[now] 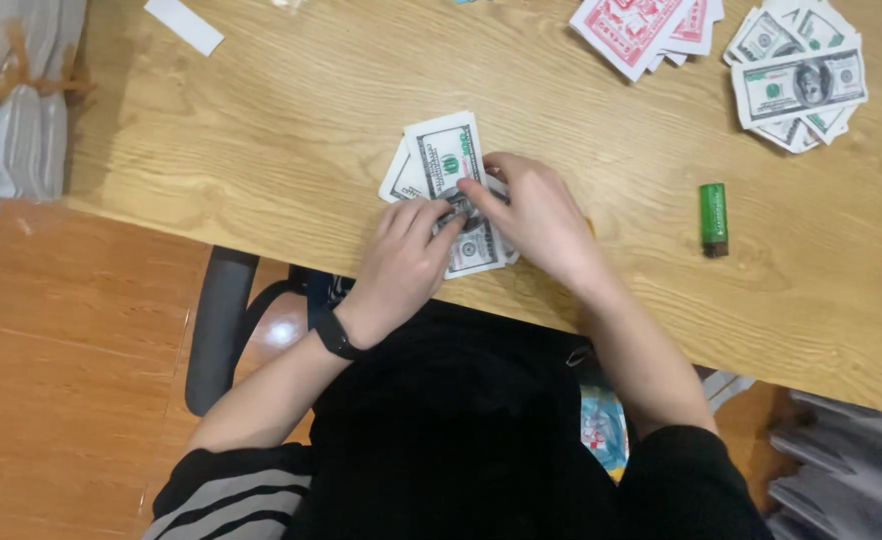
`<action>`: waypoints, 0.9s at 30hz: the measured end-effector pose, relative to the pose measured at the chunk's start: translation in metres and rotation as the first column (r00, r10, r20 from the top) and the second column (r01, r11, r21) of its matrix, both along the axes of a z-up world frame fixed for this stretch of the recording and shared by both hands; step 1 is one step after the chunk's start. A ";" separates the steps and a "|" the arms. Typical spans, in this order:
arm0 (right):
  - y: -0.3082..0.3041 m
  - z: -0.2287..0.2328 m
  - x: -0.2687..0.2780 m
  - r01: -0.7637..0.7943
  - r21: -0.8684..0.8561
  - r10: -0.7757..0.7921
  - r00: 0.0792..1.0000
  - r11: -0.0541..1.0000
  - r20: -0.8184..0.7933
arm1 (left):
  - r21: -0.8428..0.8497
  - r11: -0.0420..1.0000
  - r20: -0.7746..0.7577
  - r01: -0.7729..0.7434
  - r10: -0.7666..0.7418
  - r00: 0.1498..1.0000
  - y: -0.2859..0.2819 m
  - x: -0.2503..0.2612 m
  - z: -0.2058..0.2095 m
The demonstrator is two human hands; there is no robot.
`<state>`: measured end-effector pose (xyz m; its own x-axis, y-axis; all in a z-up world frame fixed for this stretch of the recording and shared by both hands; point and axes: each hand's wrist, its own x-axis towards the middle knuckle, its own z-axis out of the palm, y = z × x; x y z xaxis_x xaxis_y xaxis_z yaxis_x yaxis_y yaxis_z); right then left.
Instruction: The person sorts stacks of paper currency at a wooden table, fanning and aligning the bills, then placing them into piles. They also handle white paper bundles with yellow labels, opening them and fanning the contents before restacking.
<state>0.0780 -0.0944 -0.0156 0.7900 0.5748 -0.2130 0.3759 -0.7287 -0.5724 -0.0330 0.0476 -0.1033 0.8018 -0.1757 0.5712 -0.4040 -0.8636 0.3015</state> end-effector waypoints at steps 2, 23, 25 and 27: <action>0.008 -0.015 -0.004 0.009 -0.034 -0.009 1.000 0.999 0.005 | 0.006 1.000 0.013 -0.013 0.013 1.000 -0.001 -0.002 -0.001; -0.014 -0.019 -0.017 0.372 0.797 -0.306 0.919 0.476 -0.247 | -0.983 0.140 -0.135 -0.116 -0.135 0.982 0.003 0.023 0.070; -0.016 -0.020 -0.014 0.363 0.820 -0.332 0.916 0.443 -0.226 | -0.980 0.169 -0.132 -0.110 -0.127 0.983 0.003 0.025 0.070; -0.029 -0.040 -0.005 0.369 0.845 -0.320 0.913 0.386 -0.252 | -0.978 0.178 -0.133 -0.109 -0.128 0.983 0.004 0.024 0.078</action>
<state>0.0732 -0.1230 -0.0561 0.9704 0.1532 0.1867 0.1739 0.0930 -0.9804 -0.0086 0.0512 -0.0258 0.8923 0.4230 0.1575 -0.2581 0.1918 0.9469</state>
